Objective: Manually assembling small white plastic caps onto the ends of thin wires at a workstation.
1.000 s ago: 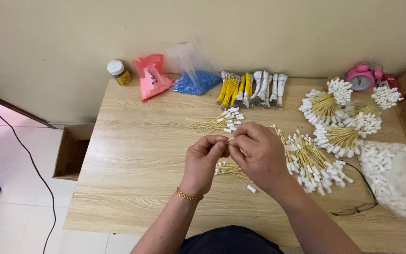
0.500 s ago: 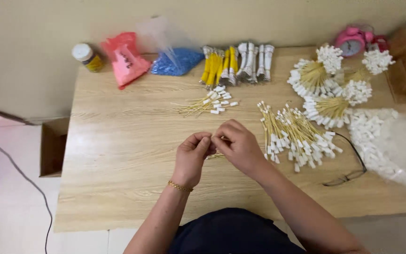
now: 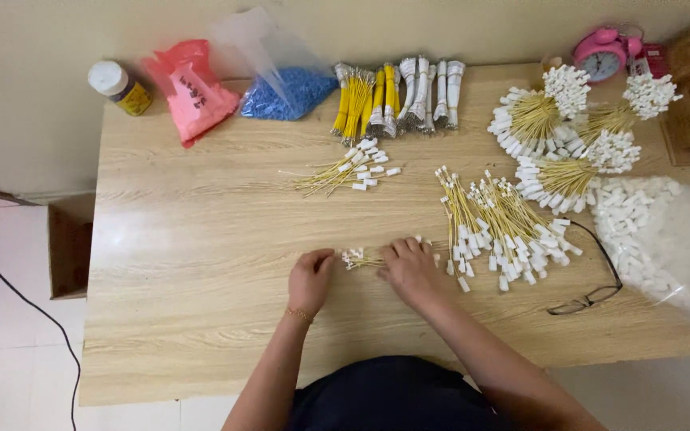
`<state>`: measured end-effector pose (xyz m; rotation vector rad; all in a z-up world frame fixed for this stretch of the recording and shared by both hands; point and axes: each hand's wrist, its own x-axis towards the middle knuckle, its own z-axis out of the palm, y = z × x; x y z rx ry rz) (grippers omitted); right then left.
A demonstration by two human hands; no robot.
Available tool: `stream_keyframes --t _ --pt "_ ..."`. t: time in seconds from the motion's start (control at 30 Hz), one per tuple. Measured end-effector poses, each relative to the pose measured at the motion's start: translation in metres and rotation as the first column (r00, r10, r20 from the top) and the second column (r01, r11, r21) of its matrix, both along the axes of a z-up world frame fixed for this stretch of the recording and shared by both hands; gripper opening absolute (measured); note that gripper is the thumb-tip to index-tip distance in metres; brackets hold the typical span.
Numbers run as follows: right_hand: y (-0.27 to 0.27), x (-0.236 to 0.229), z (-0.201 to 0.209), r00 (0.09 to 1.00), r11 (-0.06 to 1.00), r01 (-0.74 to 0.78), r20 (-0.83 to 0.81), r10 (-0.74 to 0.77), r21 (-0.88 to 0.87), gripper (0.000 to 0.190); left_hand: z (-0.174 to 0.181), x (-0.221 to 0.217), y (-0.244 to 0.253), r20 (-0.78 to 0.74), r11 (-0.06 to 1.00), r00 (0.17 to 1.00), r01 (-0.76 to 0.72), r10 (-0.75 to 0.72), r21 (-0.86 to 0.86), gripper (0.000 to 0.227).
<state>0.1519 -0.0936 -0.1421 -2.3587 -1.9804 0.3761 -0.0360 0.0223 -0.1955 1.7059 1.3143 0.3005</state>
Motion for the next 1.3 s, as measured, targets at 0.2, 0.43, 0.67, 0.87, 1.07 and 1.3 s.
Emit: stream_keyframes --t 0.2,0.43,0.67,0.87,1.07,1.3 --pt "-0.010 0.019 -0.131 0.988 0.951 -0.062 0.156 0.015 0.303 0.013 -0.003 -0.013 0.004 0.123 0.994 0.989 -0.075 0.084 -0.075 0.019" --pt "0.007 0.045 -0.006 0.970 0.971 0.240 -0.029 -0.239 0.004 0.025 0.005 -0.009 0.034 0.118 0.972 0.971 -0.195 0.210 -0.131 0.023" --pt "-0.017 0.118 -0.031 0.831 0.792 0.552 0.254 -0.495 -0.261 0.032 0.020 -0.042 0.181 0.093 0.883 0.938 -0.346 0.334 0.318 0.027" --pt "-0.028 0.130 -0.115 0.744 0.839 0.438 0.393 -0.540 0.323 0.050 0.072 -0.040 0.329 0.108 0.593 0.965 -0.234 0.241 0.771 0.030" --pt "0.001 0.111 -0.116 0.864 0.827 0.360 0.180 -0.470 0.431 0.039 0.064 -0.018 0.421 -0.279 0.708 0.946 0.083 0.166 0.701 0.059" --pt "0.018 0.091 -0.103 0.970 0.923 0.227 0.016 -0.244 0.309 0.042 0.039 -0.028 0.466 -0.644 0.613 0.727 0.403 0.236 0.679 0.025"
